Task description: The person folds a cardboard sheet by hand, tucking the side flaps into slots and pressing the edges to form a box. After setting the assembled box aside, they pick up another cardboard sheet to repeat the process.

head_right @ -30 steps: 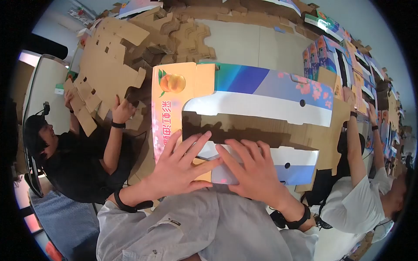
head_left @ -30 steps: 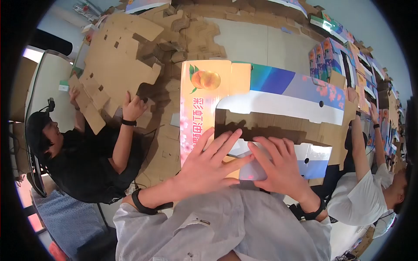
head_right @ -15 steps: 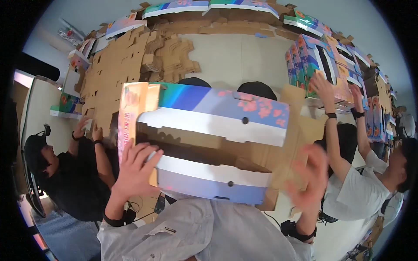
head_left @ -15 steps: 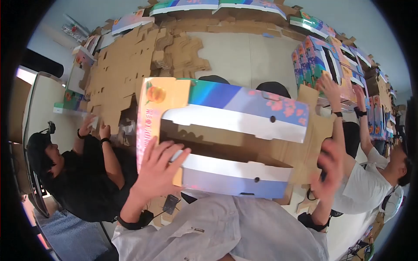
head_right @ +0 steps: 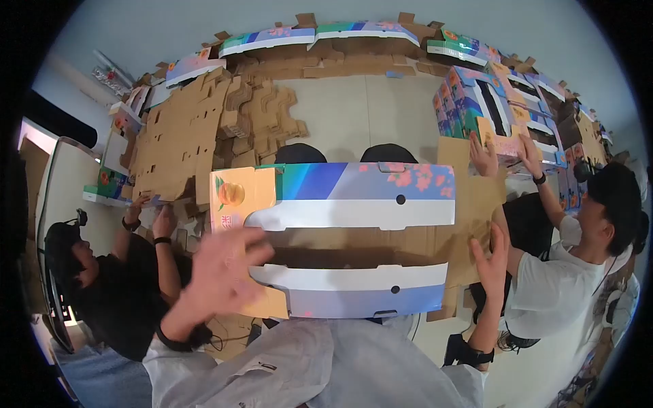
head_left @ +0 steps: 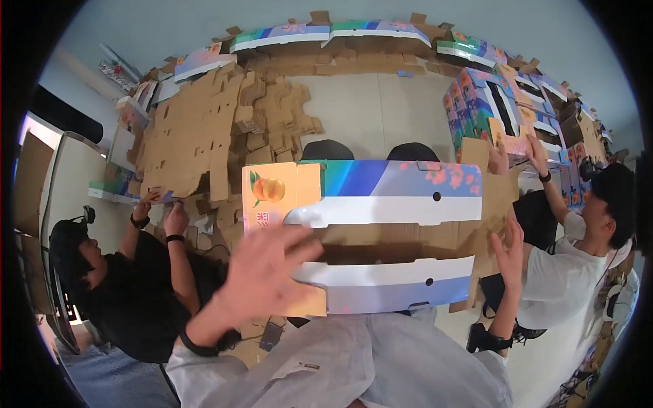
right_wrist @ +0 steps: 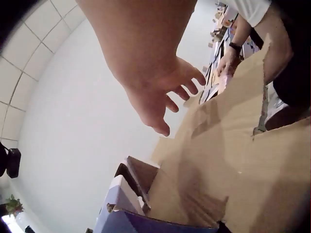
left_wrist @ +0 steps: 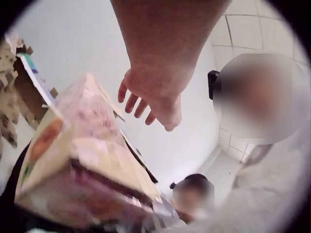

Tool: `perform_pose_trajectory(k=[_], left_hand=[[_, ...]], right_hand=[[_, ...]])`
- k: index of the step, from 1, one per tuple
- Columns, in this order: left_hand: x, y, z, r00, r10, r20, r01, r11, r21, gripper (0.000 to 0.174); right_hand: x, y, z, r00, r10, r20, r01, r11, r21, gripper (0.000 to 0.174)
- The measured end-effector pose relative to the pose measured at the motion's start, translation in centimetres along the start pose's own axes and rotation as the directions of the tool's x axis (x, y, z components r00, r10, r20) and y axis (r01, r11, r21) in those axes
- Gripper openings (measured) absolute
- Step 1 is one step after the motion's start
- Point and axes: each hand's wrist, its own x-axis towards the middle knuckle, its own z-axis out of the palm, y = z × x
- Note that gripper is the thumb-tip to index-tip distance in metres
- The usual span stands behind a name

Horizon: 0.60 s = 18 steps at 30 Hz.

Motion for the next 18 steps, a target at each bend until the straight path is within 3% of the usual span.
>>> perform_pose_trajectory(k=[1,3,4,5,6,7,8,10,14,16,18], left_hand=[[1.0,-1.4,-0.7,0.996,-0.066,-0.067,0.072,0.992,0.098,0.067],[4.8,-4.5,-1.0,0.957,-0.012,-0.290,0.058,0.987,0.149,0.073],[6.2,-5.2,-1.0,0.956,-0.011,-0.295,0.058,0.986,0.153,0.073],[7.8,-5.5,-0.9,0.967,0.002,-0.254,0.032,0.991,0.132,0.083],[8.9,-5.5,-0.5,0.977,0.018,-0.211,0.005,0.994,0.108,0.094],[9.5,-5.2,0.6,0.977,0.022,-0.213,0.001,0.994,0.106,0.094],[10.1,-5.1,2.0,0.992,-0.031,-0.122,0.047,0.990,0.133,0.103],[10.2,-5.1,2.7,0.995,-0.096,0.034,0.088,0.980,0.181,0.123],[9.8,-4.7,2.2,0.991,-0.111,0.081,0.094,0.978,0.187,0.125],[9.6,-4.8,2.1,0.999,-0.032,0.005,0.031,0.992,0.121,0.116],[9.4,-4.5,2.5,0.999,-0.030,-0.023,0.032,0.995,0.096,0.108]], right_hand=[[0.5,-0.5,0.1,0.994,-0.110,-0.025,0.105,0.984,-0.142,0.054],[1.6,-2.4,-0.1,0.985,-0.171,0.005,0.170,0.977,-0.128,0.052],[2.1,-3.5,-0.3,0.974,-0.222,0.039,0.225,0.968,-0.111,0.050],[2.6,-4.8,-0.6,0.974,-0.225,0.035,0.227,0.968,-0.110,0.050],[3.1,-6.0,-0.9,0.967,-0.210,0.144,0.218,0.975,-0.037,0.052],[3.5,-7.0,-0.9,0.946,-0.199,0.254,0.198,0.980,0.032,0.054],[3.6,-8.0,-0.5,0.948,-0.197,0.251,0.196,0.980,0.028,0.054],[3.5,-9.6,0.6,0.912,-0.259,0.319,0.185,0.952,0.244,0.061],[4.3,-9.9,0.8,0.899,-0.258,0.353,0.166,0.948,0.270,0.074],[5.7,-10.5,-0.9,0.845,-0.329,0.421,0.342,0.939,0.046,0.085],[7.6,-8.8,-1.3,0.851,-0.354,0.389,0.380,0.925,0.011,0.089]])
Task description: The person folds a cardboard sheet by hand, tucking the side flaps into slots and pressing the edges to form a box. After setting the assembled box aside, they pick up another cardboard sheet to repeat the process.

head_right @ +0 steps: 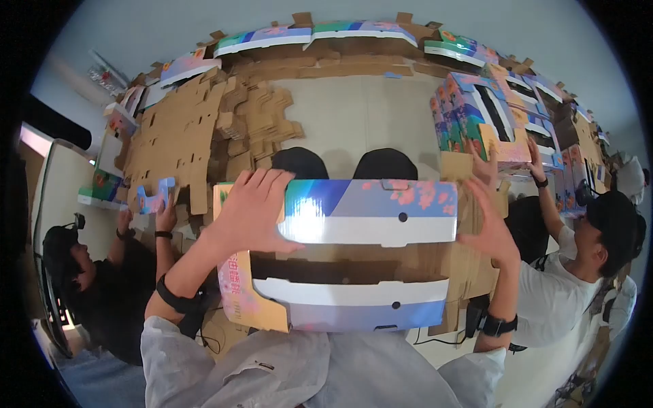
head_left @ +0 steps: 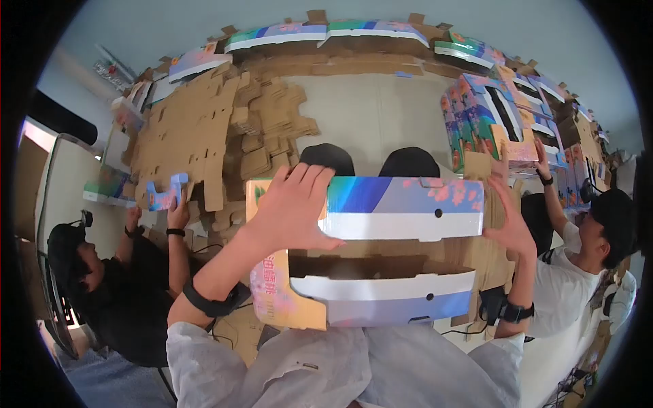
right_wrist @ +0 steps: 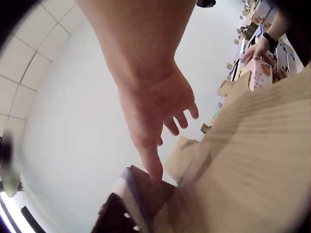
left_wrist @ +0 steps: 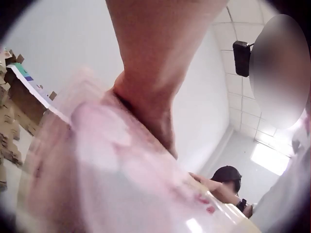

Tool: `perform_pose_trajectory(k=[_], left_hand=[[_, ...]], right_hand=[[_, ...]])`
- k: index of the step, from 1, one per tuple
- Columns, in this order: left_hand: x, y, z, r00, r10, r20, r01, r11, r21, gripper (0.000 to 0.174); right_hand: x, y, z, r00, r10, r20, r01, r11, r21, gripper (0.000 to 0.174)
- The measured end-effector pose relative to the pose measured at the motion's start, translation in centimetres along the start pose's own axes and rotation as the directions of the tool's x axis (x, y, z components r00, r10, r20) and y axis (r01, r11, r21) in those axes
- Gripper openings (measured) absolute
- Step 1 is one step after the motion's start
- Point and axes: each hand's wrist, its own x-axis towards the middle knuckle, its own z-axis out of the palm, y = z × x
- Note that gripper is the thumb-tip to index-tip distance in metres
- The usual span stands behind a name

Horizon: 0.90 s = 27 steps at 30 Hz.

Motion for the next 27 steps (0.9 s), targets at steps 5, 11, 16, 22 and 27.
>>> perform_pose_trajectory(k=[5,11,16,22,27], left_hand=[[-0.6,0.2,0.8,0.994,-0.041,-0.101,0.036,0.998,-0.053,0.093],[-1.7,-0.1,0.6,0.987,-0.098,-0.127,0.091,0.994,-0.056,0.091],[-1.3,0.0,0.1,0.991,-0.077,-0.112,0.071,0.996,-0.057,0.090],[-1.4,0.1,0.1,0.988,-0.039,-0.150,0.035,0.999,-0.025,0.094],[-1.5,0.4,0.3,0.982,-0.058,-0.178,0.055,0.998,-0.020,0.094]], right_hand=[[4.9,4.1,-0.3,0.998,0.050,-0.040,-0.046,0.995,0.084,0.090],[5.8,7.4,0.1,0.980,0.159,-0.120,-0.067,0.831,0.552,0.023],[4.8,7.1,2.1,0.987,-0.153,0.045,0.151,0.988,0.045,0.014],[7.4,7.4,2.8,0.969,0.010,0.246,-0.047,0.989,0.142,0.034],[8.3,5.0,1.4,0.961,-0.026,0.277,0.075,0.983,-0.169,0.029]])
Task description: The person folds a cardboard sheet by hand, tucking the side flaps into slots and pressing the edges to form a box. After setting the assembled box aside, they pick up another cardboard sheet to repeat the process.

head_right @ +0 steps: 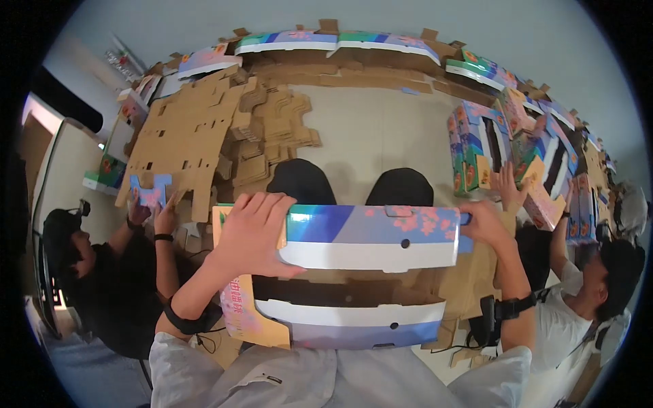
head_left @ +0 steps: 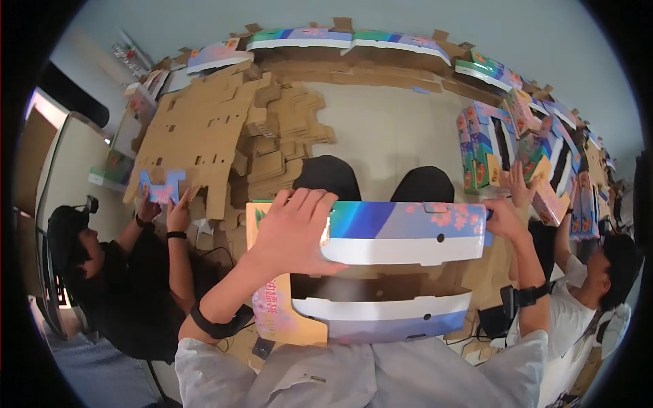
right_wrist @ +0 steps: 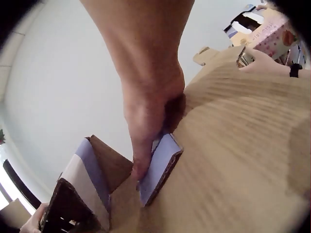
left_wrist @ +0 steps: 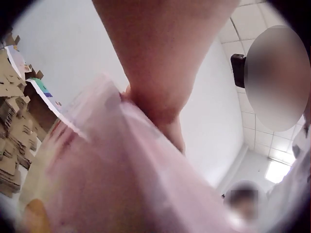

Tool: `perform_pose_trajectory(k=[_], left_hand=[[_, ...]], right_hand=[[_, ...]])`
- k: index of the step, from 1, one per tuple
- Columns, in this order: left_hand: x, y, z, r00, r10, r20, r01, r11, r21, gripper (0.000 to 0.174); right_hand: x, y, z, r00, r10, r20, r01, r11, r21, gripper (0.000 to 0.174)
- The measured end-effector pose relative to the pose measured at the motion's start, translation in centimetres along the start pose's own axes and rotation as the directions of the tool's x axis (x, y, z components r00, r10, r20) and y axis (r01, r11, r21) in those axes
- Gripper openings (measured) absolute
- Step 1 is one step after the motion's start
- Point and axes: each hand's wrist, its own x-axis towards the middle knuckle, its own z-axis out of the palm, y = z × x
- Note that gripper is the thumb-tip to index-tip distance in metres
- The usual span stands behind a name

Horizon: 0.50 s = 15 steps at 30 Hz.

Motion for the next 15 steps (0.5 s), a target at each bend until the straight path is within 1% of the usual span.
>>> perform_pose_trajectory(k=[1,2,4,5,7,8,10,11,12,13,14,15], left_hand=[[-0.1,0.0,0.0,1.000,0.009,-0.018,-0.010,1.000,-0.004,0.094],[-0.3,0.1,0.0,1.000,-0.006,-0.012,0.006,1.000,-0.002,0.094],[-0.1,0.0,0.0,1.000,0.011,-0.011,-0.011,1.000,-0.020,0.090],[-0.1,0.1,0.1,1.000,0.012,-0.011,-0.012,1.000,-0.026,0.090],[0.1,0.1,0.0,1.000,0.002,0.015,-0.002,1.000,-0.010,0.091],[0.3,0.0,0.0,1.000,0.005,0.009,-0.005,1.000,-0.016,0.091],[0.1,0.0,0.0,1.000,0.000,0.010,0.000,1.000,-0.020,0.091],[-0.1,0.0,-0.1,1.000,-0.002,0.008,0.003,1.000,-0.030,0.091],[-0.3,0.1,-0.2,1.000,-0.025,0.010,0.025,0.999,-0.028,0.091],[-0.3,0.2,-0.4,0.999,-0.042,0.008,0.042,0.998,-0.035,0.091],[-0.2,0.1,-0.3,0.999,-0.032,-0.004,0.032,0.998,-0.061,0.091],[-0.4,0.1,-0.4,0.998,-0.055,0.014,0.056,0.997,-0.049,0.093]], right_hand=[[0.2,0.0,0.2,0.995,-0.063,-0.073,0.062,0.998,-0.024,0.024],[0.4,-0.2,0.2,0.995,-0.074,-0.062,0.073,0.997,-0.020,0.024],[0.3,-0.2,-0.3,0.995,-0.098,-0.013,0.095,0.980,-0.176,0.027],[0.3,0.6,0.1,0.996,-0.094,-0.010,0.091,0.980,-0.178,0.027],[0.5,2.0,0.9,0.979,-0.200,0.047,0.205,0.947,-0.247,0.030],[0.4,2.4,0.8,0.980,-0.194,0.047,0.200,0.946,-0.255,0.030],[-0.1,1.7,0.9,0.994,-0.028,0.110,0.056,0.962,-0.267,0.036],[-0.6,1.2,1.1,0.993,-0.023,0.117,0.054,0.961,-0.272,0.036],[-1.4,0.6,1.5,0.992,-0.114,-0.059,0.092,0.951,-0.295,0.036],[-2.6,-0.2,1.7,0.952,-0.201,-0.229,0.118,0.936,-0.330,0.035],[-4.1,-1.0,1.9,0.957,-0.185,-0.223,0.099,0.932,-0.350,0.035],[-6.1,-2.1,2.4,0.898,-0.163,-0.408,0.010,0.936,-0.353,0.033]])
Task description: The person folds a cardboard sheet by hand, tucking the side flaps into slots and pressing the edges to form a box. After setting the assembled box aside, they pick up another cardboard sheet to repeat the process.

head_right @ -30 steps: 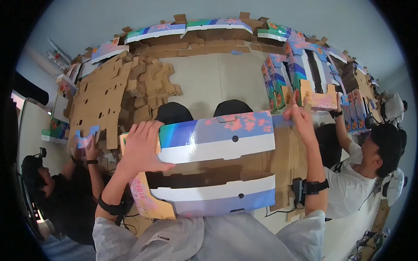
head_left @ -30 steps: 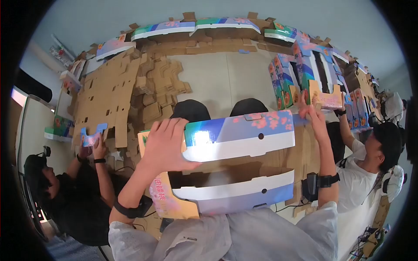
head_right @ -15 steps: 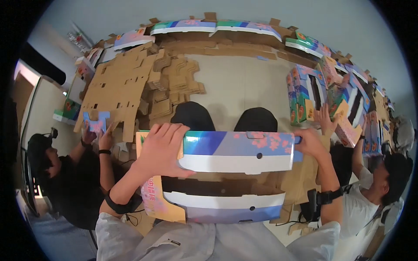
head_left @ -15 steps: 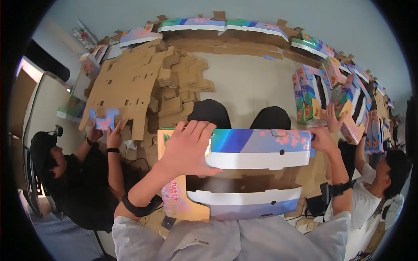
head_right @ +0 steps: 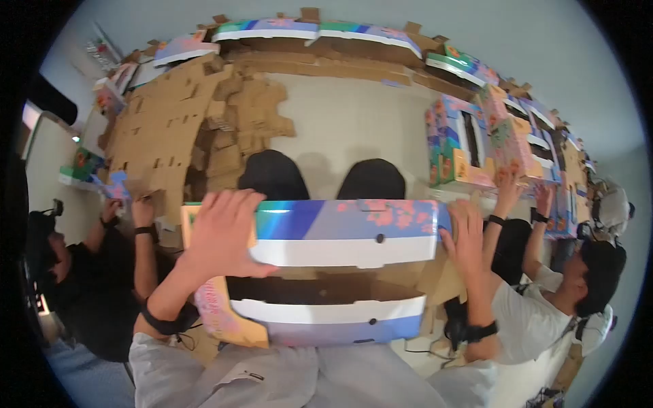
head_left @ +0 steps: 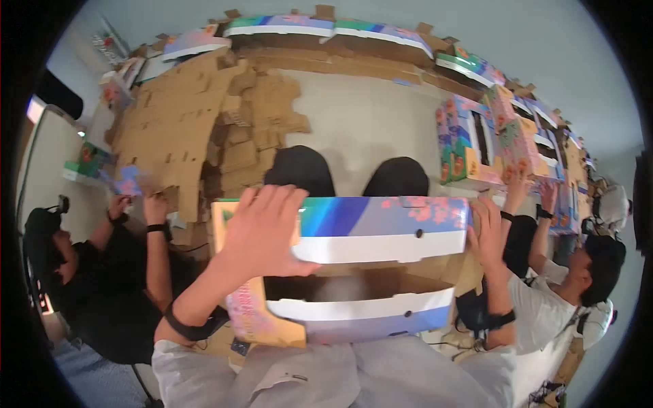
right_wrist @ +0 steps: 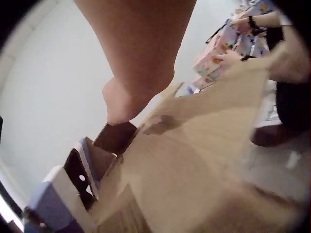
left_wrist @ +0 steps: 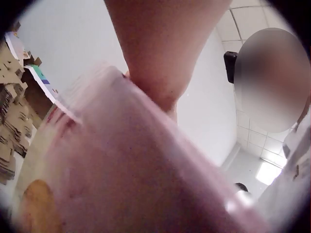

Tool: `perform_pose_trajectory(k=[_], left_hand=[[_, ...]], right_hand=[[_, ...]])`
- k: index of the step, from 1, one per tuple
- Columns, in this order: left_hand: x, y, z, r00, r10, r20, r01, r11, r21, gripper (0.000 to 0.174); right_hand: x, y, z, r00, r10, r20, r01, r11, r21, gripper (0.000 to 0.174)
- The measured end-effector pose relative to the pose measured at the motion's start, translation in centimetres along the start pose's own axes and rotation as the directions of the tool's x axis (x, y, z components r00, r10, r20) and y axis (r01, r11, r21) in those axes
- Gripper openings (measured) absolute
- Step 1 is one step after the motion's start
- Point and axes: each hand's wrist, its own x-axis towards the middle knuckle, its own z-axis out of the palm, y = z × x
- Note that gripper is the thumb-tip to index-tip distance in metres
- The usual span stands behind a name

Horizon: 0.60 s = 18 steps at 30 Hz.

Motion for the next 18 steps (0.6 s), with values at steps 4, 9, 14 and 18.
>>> perform_pose_trajectory(k=[4,9,14,18], left_hand=[[0.0,0.0,-0.2,0.999,-0.016,0.047,0.017,1.000,-0.015,0.096],[0.6,0.1,-0.2,1.000,0.015,0.006,-0.015,0.999,0.031,0.090],[1.0,-0.6,0.7,0.999,0.053,0.007,-0.053,0.999,0.006,0.093],[1.1,-0.3,0.9,0.998,0.052,-0.024,-0.052,0.999,0.008,0.092]], right_hand=[[-12.6,-1.7,-0.3,0.768,0.538,-0.347,-0.436,0.837,0.331,0.022],[-32.3,-7.9,5.3,0.493,0.845,0.205,-0.780,0.325,0.535,0.023],[-25.0,-16.7,6.6,0.256,0.773,0.580,-0.392,-0.465,0.793,0.037],[-20.3,-13.9,5.4,0.328,0.714,0.619,-0.146,-0.609,0.780,0.037]])
